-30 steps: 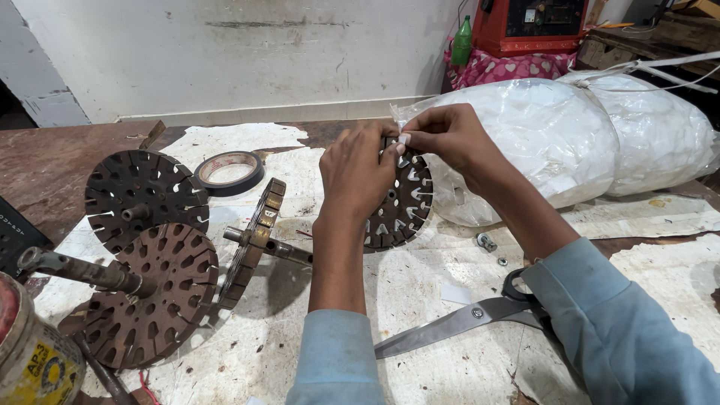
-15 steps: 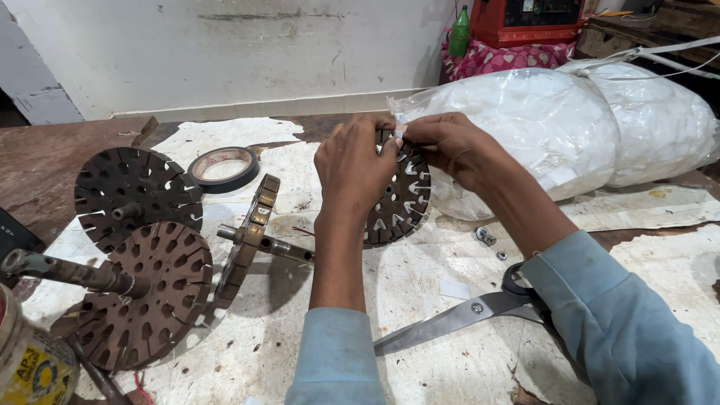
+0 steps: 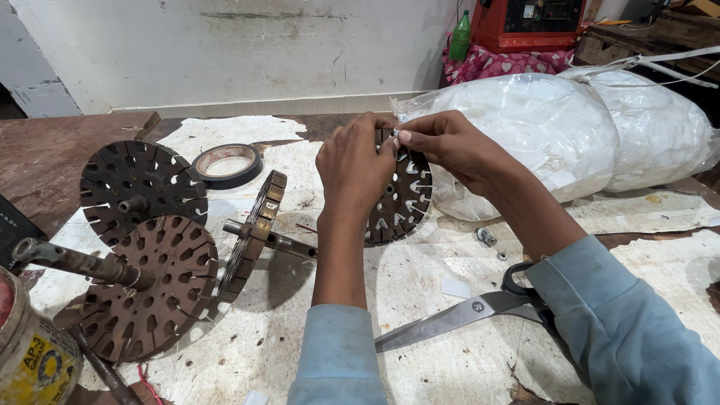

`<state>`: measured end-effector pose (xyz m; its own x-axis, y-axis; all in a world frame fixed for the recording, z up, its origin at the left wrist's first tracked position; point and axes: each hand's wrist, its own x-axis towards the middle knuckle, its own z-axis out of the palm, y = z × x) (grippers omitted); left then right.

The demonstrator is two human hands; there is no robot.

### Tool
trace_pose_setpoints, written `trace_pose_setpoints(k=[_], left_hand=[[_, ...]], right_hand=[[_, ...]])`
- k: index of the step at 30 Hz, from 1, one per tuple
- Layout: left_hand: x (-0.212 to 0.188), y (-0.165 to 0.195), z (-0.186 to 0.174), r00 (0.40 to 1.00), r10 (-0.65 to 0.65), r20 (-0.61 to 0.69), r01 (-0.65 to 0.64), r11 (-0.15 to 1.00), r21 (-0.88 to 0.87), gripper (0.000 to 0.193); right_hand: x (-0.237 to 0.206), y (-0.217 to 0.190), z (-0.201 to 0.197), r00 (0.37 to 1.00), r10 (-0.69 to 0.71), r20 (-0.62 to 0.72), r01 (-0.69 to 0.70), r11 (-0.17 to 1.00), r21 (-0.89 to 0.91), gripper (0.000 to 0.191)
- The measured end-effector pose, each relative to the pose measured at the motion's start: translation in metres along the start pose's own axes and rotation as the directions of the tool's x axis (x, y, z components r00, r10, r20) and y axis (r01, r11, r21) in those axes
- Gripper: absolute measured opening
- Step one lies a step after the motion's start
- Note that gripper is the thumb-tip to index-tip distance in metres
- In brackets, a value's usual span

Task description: The person sits at a workbench fitting small white pieces into the slots of a perforated metal disc, pressing each piece in by hand and turning the disc to reach open slots. After filling the slots, the person picks up a pair of scissors from the table.

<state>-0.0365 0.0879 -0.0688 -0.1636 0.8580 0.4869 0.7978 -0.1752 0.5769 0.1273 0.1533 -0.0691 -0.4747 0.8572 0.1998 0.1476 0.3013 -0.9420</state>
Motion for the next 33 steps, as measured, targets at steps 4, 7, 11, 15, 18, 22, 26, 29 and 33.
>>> trace_pose_setpoints(k=[4,7,11,15,18,22,26,29,33], left_hand=[[0.001,-0.003,0.001,0.997,0.076,0.022,-0.076,0.997,-0.006,0.029],[0.006,-0.007,0.0,0.995,0.089,0.045,-0.09,0.996,0.011,0.032],[0.008,-0.012,0.002,0.997,0.063,0.042,-0.063,0.998,-0.017,0.03],[0.007,-0.015,0.003,0.999,0.046,-0.005,-0.046,0.998,-0.053,0.023],[0.004,-0.014,0.004,0.998,0.029,-0.052,-0.031,0.998,-0.048,0.021],[0.001,-0.011,0.005,0.994,0.022,-0.103,-0.026,0.999,-0.037,0.019],[0.001,-0.008,0.004,0.995,0.016,-0.098,-0.022,0.998,-0.054,0.02],[0.001,-0.008,0.005,0.996,-0.014,-0.091,0.006,0.996,-0.088,0.023],[0.002,-0.011,0.003,0.995,-0.088,-0.046,0.083,0.992,-0.1,0.026]], right_hand=[[0.002,0.001,0.0,0.999,0.031,-0.039,-0.028,0.997,0.068,0.033],[0.004,0.002,0.001,0.999,0.029,-0.035,-0.026,0.995,0.1,0.035],[0.005,0.004,0.002,0.999,0.022,-0.041,-0.018,0.996,0.09,0.036],[0.005,0.004,0.005,0.999,-0.018,-0.05,0.019,1.0,0.011,0.034],[0.005,0.005,0.01,0.996,-0.036,-0.083,0.033,0.999,-0.032,0.033],[0.005,0.005,0.017,0.993,-0.068,-0.096,0.064,0.997,-0.047,0.031],[0.003,0.004,0.015,0.993,-0.039,-0.109,0.033,0.998,-0.05,0.031],[0.004,0.002,0.013,0.995,-0.012,-0.098,0.004,0.996,-0.084,0.032],[0.003,0.002,0.008,1.0,0.001,-0.015,0.0,1.0,0.016,0.034]])
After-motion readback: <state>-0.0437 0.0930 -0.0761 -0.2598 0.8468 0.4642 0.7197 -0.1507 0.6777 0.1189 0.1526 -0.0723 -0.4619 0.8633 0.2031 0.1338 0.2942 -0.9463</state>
